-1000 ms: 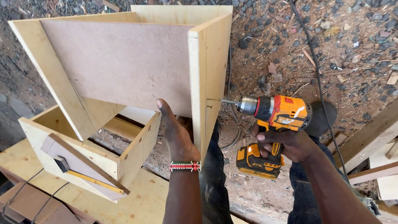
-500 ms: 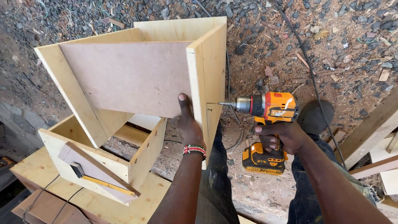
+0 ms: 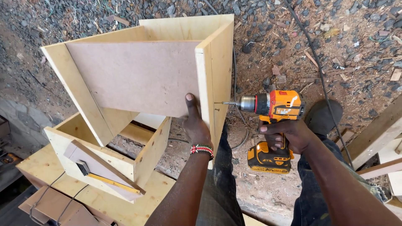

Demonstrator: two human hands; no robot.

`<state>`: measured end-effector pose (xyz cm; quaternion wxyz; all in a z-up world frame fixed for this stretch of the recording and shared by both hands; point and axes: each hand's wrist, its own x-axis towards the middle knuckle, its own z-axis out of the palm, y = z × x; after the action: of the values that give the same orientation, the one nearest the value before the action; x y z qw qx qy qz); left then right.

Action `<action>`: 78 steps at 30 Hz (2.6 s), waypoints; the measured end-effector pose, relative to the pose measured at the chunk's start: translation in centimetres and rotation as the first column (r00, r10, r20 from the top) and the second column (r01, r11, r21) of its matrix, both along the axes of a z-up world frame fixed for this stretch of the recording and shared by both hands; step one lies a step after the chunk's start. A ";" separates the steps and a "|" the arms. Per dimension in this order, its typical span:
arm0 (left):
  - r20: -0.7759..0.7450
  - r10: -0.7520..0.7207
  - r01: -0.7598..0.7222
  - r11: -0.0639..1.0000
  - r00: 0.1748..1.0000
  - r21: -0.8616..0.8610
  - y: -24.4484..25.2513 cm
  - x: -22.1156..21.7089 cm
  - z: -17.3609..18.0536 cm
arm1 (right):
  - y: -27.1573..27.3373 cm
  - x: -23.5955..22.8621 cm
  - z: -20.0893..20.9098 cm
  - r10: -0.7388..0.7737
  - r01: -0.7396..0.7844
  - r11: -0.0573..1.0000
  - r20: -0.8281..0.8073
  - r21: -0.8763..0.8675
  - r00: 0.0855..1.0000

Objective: Assembling a wooden box by aligning panels and driving screws with a cordless power drill.

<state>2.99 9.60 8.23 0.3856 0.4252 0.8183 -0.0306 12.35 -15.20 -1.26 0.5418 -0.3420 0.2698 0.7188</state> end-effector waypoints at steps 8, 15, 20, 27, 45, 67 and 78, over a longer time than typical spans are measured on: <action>0.011 -0.023 0.023 1.000 1.000 0.001 -0.1 0.4 0.5 | 0.5 0.1 0.8 0.013 -0.013 1.000 0.015 0.013 1.000; 0.021 -0.026 0.026 1.000 0.999 -0.010 -0.1 0.5 0.2 | 0.7 0.0 0.7 -0.002 0.002 1.000 0.035 0.012 0.999; 0.022 -0.032 0.032 0.999 0.999 -0.013 -0.2 0.2 -0.1 | 0.7 -0.4 0.5 -0.021 0.021 1.000 0.039 -0.001 0.999; 0.021 -0.016 0.016 1.000 1.000 -0.018 -0.4 -0.3 -1.2 | 0.7 -1.2 0.1 -0.025 0.025 1.000 0.042 0.008 0.999; 0.047 -0.067 0.066 0.997 0.997 0.033 0.9 0.1 -1.7 | 4.2 2.3 1.2 0.109 -0.118 0.992 0.162 0.050 0.981; -0.023 -0.063 0.063 0.998 0.998 0.003 1.5 1.5 0.7 | 5.8 1.6 5.0 0.068 -0.069 0.998 0.103 0.006 0.992; -0.015 -0.039 0.040 0.997 0.999 0.059 1.8 -0.4 -3.0 | 1.4 -2.0 2.6 -0.117 0.093 0.987 0.195 0.129 0.974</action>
<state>2.59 11.39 5.20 0.3663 0.4523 0.8130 -0.0167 10.32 -13.79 1.30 0.6232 -0.3655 0.1875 0.6655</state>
